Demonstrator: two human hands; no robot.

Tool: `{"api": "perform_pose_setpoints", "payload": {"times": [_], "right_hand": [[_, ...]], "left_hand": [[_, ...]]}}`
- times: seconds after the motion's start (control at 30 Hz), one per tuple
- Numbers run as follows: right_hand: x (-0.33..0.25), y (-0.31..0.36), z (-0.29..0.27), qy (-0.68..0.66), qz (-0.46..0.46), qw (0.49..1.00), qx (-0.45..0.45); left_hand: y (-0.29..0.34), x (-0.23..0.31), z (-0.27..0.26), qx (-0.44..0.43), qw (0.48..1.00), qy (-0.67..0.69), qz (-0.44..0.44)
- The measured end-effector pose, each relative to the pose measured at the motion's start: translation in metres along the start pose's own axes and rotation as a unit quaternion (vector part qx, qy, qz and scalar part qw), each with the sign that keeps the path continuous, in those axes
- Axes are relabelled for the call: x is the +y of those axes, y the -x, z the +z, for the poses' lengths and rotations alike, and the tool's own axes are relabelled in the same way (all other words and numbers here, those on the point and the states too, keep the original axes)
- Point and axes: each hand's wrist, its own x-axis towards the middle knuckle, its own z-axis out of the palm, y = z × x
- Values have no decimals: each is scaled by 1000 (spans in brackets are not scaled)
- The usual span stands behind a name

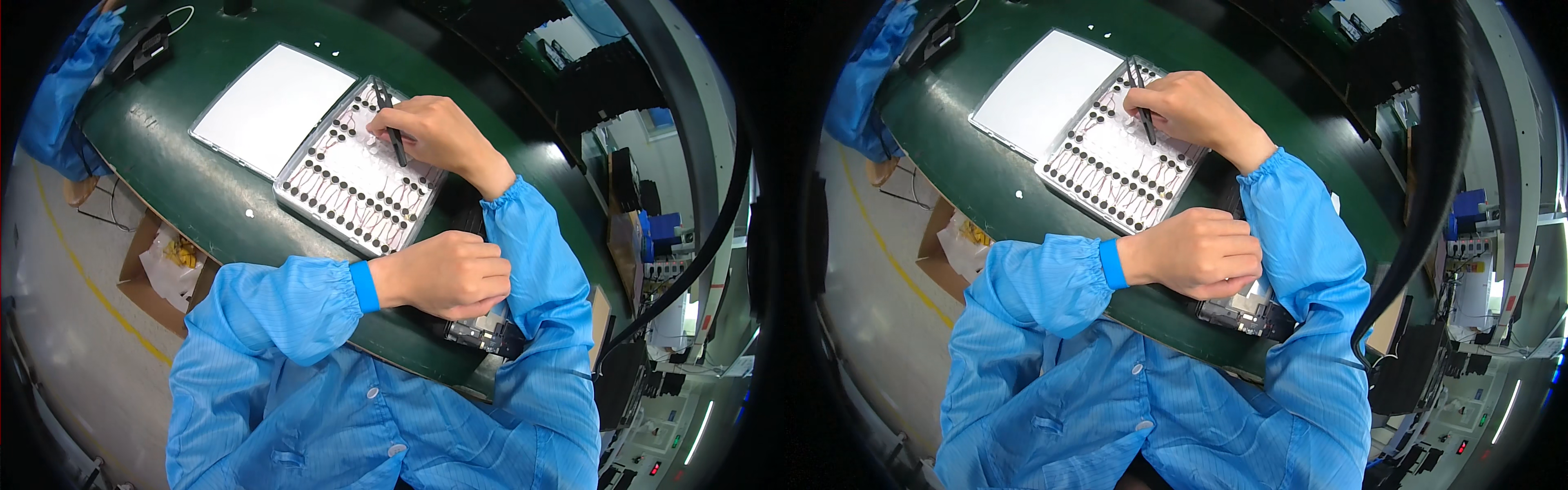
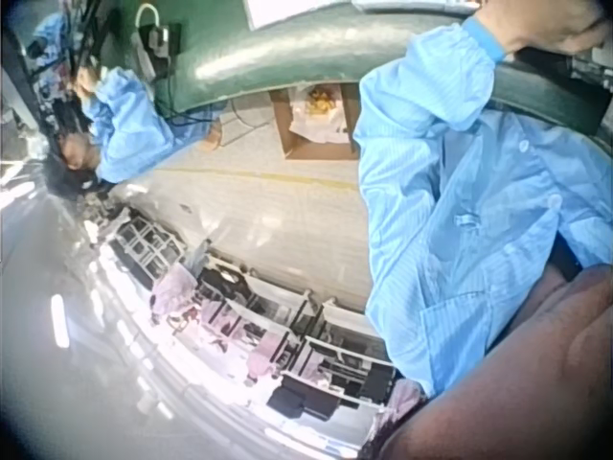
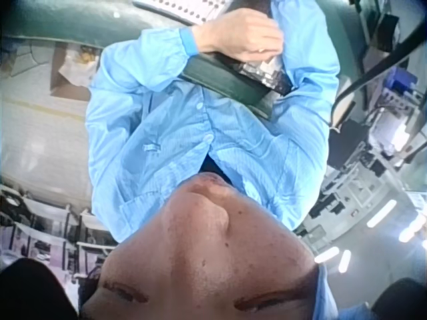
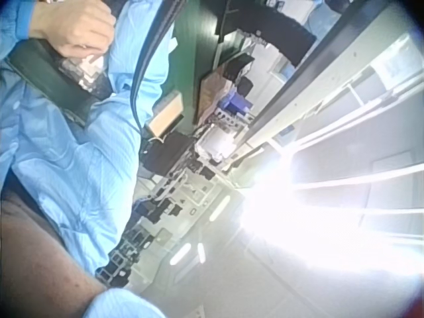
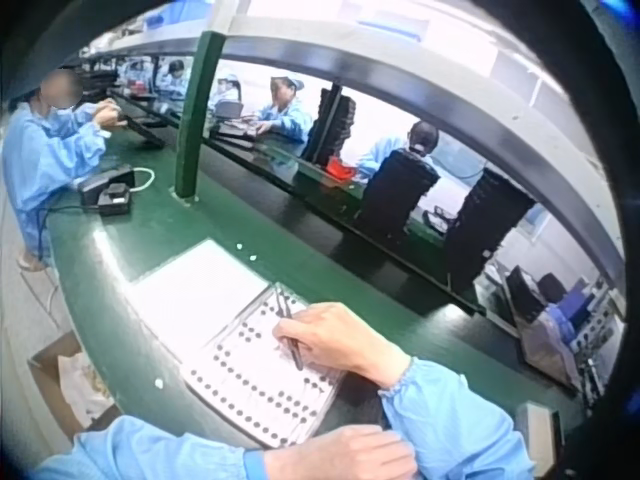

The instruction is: The recorder is seen assembling a tablet-like electronic device, applying labels and connecting components.

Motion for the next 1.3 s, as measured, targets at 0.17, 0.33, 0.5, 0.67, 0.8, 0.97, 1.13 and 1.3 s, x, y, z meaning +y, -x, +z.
{"api": "perform_pose_setpoints", "payload": {"times": [0.17,0.33,0.5,0.67,0.8,0.97,1.13,1.3], "right_hand": [[-5,-4,-8,-8,13,998,56],[-7,8,-47,-533,228,788,207],[-37,87,-84,-814,210,489,234],[-83,156,-112,-800,186,497,278],[-122,180,-126,-355,339,829,268],[-137,204,-113,-269,320,862,286],[-134,220,-107,-339,312,834,305],[-136,219,-105,-392,323,810,292]], "left_hand": [[-3,1,-2,-14,1000,5,5],[-3,3,-4,-38,999,11,-15],[-6,7,-6,-64,998,7,-24],[-12,9,-8,-91,995,-13,-34],[-12,14,-15,-107,993,-23,-47],[-14,10,-22,-140,988,-30,-53],[-20,1,-67,-62,974,-145,-160],[2,-29,-115,-181,880,-280,-339]]}}
